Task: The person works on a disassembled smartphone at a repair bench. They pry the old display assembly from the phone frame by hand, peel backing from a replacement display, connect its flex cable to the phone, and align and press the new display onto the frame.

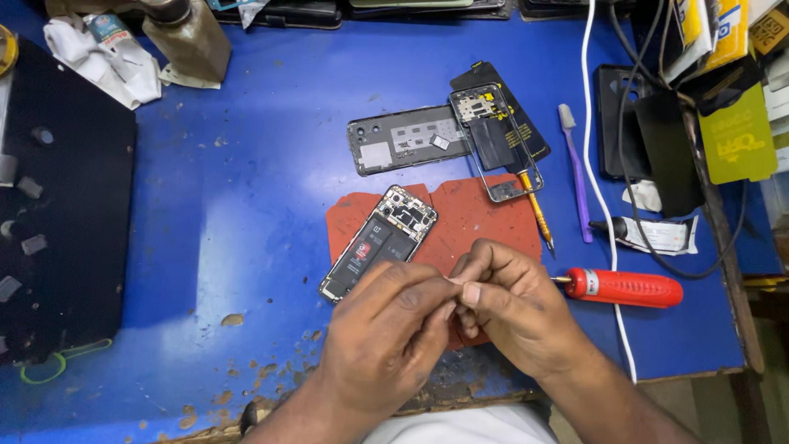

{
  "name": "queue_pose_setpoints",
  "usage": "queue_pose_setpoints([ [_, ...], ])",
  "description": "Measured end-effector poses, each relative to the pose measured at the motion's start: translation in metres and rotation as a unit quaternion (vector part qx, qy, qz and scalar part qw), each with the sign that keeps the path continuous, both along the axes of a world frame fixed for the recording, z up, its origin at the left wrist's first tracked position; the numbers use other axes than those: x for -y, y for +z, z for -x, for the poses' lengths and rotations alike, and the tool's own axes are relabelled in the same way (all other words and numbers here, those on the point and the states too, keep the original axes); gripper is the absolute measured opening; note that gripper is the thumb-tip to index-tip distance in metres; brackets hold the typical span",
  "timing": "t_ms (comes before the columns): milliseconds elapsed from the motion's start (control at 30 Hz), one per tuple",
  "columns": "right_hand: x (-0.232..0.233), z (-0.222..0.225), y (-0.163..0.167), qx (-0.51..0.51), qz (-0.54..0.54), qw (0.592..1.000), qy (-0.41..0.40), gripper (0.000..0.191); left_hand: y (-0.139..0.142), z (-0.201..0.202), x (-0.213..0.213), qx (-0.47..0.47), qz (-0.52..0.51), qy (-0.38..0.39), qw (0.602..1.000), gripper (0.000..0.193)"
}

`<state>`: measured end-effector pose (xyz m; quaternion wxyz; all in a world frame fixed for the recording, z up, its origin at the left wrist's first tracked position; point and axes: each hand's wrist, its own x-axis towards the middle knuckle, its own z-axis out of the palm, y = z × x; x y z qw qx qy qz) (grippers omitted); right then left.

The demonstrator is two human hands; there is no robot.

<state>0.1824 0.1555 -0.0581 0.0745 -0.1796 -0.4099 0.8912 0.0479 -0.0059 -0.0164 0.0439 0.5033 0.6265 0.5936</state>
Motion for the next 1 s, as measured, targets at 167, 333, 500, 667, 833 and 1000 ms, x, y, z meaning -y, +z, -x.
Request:
queue_pose_setpoints([
  [167, 0.005, 0.003, 0.001, -0.005, 0.005, 1.0, 0.007, 0.013, -0.001, -0.001, -0.004, -0.049, -0.016, 0.019, 0.998, 0.027],
  [333, 0.006, 0.003, -0.001, 0.003, 0.015, 1.0, 0.007, 0.013, -0.006, -0.005, -0.007, -0.08, -0.039, 0.054, 0.995, 0.024],
  [500, 0.008, 0.005, -0.005, -0.011, 0.011, 1.0, 0.018, 0.014, -0.01, -0.008, -0.007, -0.066, -0.039, 0.075, 0.994, 0.017],
  [667, 0.008, 0.004, -0.005, -0.004, 0.026, 0.999, 0.021, 0.014, -0.014, -0.012, -0.008, -0.001, -0.037, 0.082, 0.996, 0.017],
  [833, 0.006, 0.004, -0.004, -0.005, 0.04, 0.999, 0.018, 0.014, -0.014, -0.011, -0.006, 0.031, -0.034, 0.06, 0.997, 0.017],
  [1000, 0.007, 0.005, -0.007, 0.0, 0.018, 1.0, 0.008, 0.014, -0.011, -0.012, -0.007, 0.021, -0.037, 0.074, 0.996, 0.015],
])
